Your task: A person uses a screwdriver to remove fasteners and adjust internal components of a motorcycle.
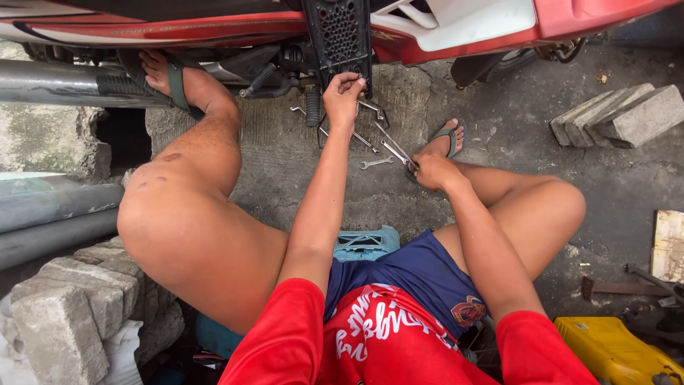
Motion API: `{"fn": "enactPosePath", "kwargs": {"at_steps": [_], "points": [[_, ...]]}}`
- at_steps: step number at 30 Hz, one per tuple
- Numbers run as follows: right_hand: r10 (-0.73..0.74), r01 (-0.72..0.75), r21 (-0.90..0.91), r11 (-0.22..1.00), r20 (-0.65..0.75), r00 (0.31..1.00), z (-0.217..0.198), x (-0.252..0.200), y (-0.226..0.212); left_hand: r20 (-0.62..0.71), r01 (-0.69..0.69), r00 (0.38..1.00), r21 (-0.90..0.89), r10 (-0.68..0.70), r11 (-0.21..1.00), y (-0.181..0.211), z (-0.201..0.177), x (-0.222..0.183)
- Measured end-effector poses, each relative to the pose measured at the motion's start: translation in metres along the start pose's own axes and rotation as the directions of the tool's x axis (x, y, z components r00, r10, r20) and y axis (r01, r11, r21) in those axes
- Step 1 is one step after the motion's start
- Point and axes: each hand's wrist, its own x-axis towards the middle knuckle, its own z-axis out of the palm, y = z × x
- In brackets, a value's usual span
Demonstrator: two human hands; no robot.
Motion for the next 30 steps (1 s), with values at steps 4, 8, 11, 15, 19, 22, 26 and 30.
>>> {"fn": "enactPosePath", "kwargs": {"at_steps": [4, 8, 11, 15, 19, 22, 26, 30], "points": [[-0.069, 0.077, 0.127, 0.989, -0.069, 0.995, -0.025, -0.018, -0.008, -0.065, -0.075, 0.995, -0.041, 0.073, 0.996, -0.018, 0.006, 0.016], [0.025, -0.01, 0.216, 0.976, -0.067, 0.997, -0.045, -0.026, -0.007, -0.093, -0.128, 0.988, -0.02, 0.126, 0.992, -0.02, 0.015, 0.02], [0.015, 0.017, 0.256, 0.967, -0.125, 0.992, -0.052, -0.026, -0.004, -0.119, -0.161, 0.98, 0.015, 0.162, 0.987, -0.014, 0.018, 0.016], [-0.03, 0.131, 0.356, 0.925, -0.276, 0.961, -0.066, -0.037, -0.023, -0.128, -0.191, 0.97, 0.117, 0.205, 0.975, -0.009, 0.021, 0.012], [-0.021, 0.118, 0.409, 0.905, -0.233, 0.972, -0.079, -0.05, -0.044, -0.122, -0.213, 0.962, 0.215, 0.243, 0.953, 0.004, 0.021, 0.004], [-0.02, 0.107, 0.393, 0.913, -0.22, 0.975, -0.079, -0.049, -0.049, -0.14, -0.193, 0.955, 0.377, 0.262, 0.906, 0.01, 0.022, -0.001], [-0.03, 0.123, 0.386, 0.914, -0.238, 0.971, -0.082, -0.049, -0.055, -0.186, -0.198, 0.932, 0.457, 0.311, 0.867, 0.015, 0.027, -0.006], [-0.047, 0.157, 0.385, 0.909, -0.279, 0.959, -0.079, -0.046, -0.059, -0.222, -0.153, 0.932, 0.48, 0.288, 0.864, 0.019, 0.029, -0.007]]}}
